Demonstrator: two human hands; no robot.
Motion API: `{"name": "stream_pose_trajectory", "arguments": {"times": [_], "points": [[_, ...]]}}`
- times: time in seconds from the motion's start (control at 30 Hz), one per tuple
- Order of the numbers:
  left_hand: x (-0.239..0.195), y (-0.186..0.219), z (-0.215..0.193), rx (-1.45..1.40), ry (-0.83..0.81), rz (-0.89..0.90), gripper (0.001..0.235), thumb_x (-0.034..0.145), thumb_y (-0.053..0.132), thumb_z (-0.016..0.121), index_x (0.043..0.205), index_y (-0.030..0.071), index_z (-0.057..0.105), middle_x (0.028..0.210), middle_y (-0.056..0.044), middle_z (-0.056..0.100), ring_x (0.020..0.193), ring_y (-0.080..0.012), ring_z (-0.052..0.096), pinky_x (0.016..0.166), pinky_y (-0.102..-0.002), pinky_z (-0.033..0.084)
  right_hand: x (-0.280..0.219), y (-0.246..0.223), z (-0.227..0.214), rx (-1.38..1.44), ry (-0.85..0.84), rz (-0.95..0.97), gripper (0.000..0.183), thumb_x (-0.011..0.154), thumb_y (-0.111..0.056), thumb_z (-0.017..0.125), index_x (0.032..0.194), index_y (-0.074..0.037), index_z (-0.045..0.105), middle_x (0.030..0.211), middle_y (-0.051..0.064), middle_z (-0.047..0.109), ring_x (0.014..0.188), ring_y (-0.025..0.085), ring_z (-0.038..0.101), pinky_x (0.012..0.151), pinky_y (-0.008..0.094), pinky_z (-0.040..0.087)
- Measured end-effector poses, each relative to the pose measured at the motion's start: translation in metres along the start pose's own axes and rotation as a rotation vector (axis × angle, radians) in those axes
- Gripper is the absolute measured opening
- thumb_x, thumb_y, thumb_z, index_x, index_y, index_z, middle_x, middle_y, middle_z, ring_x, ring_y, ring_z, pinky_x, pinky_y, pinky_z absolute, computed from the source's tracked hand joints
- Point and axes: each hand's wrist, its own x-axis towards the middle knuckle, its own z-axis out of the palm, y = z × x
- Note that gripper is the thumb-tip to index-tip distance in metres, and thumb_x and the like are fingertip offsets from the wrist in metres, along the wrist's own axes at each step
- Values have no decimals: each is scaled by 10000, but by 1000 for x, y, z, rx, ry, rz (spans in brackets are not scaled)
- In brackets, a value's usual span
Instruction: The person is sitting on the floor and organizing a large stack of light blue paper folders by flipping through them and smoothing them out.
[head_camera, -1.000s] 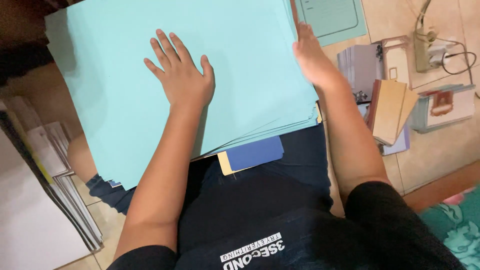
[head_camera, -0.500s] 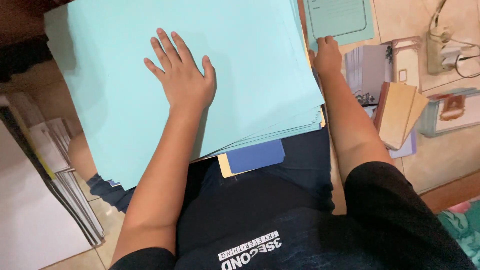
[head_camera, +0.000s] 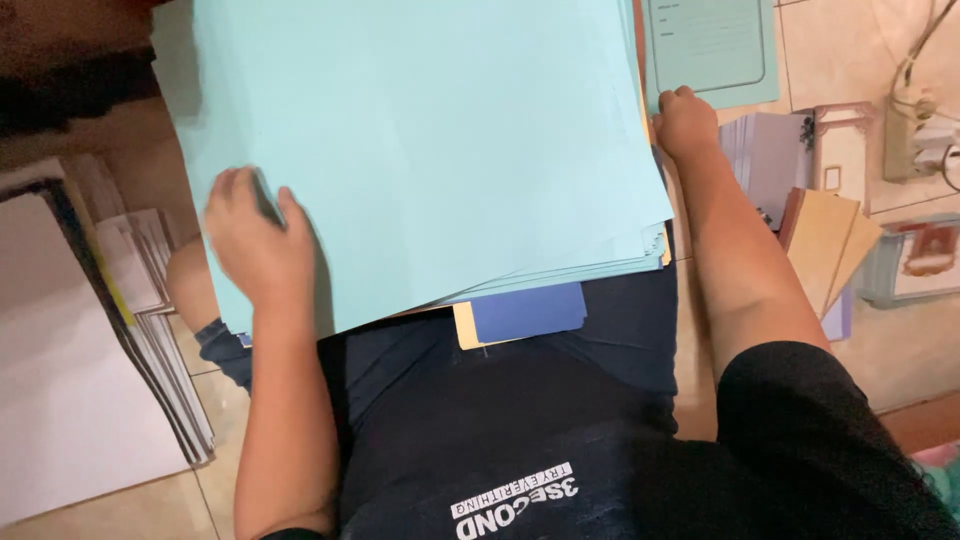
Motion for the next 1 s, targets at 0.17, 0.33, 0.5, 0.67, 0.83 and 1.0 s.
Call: {"name": "stream_pose_trajectory", "arguments": {"times": [0.17, 0.33, 0.5, 0.67, 0.83, 1.0], "points": [[1, -36, -38, 218, -113, -411, 589, 966, 502, 819, 1289, 34, 667, 1253, -162, 615, 1075, -383, 629, 808, -547, 490, 19, 2, 26, -81, -5, 73, 123, 876, -143, 591, 890, -34, 535, 1000, 181, 532, 613, 370, 519, 506, 440, 418], [28, -9, -69, 91, -303, -684, 610, 927, 513, 848, 1248, 69, 581, 1162, -72, 601, 1016, -299, 652, 698, -537, 529, 4, -14, 14, 130, 149, 91, 508, 1042, -461, 493, 962, 13, 657, 1034, 243, 598, 835, 524, 635, 937, 620, 419], [31, -78, -40, -37, -153, -519, 382, 928, 214, 880, 1133, 35, 612, 960, -116, 650, 886, -303, 712, 618, -420, 585, 3, 0, 1, 143, 260, 192, 234, 941, -181, 592, 897, 30, 684, 816, 235, 620, 764, 526, 704, 708, 579, 568], [55, -92, -40, -180, -168, -478, 92, 1039, 113, 652, 1115, 160, 629, 907, 62, 660, 791, -132, 609, 735, -354, 505, -19, -10, -55, 613, 321, 214, 257, 981, -51, 450, 778, -147, 324, 708, -27, 325, 674, 128, 288, 578, 323, 212], [70, -105, -33, -151, -219, -472, 129, 1017, 117, 666, 1134, 169, 679, 908, 61, 668, 809, -127, 629, 727, -362, 498, -13, -3, -75, 668, 302, 224, 190, 1006, -56, 476, 836, -138, 459, 831, 3, 509, 774, 156, 439, 659, 340, 370], [63, -106, -22, -178, -186, -465, 74, 999, 124, 600, 1049, 156, 645, 990, 11, 661, 854, -153, 632, 719, -367, 516, 32, 58, -52, 629, 669, -100, 184, 989, 31, 572, 863, -99, 536, 898, 60, 635, 862, 216, 620, 752, 350, 475]]}}
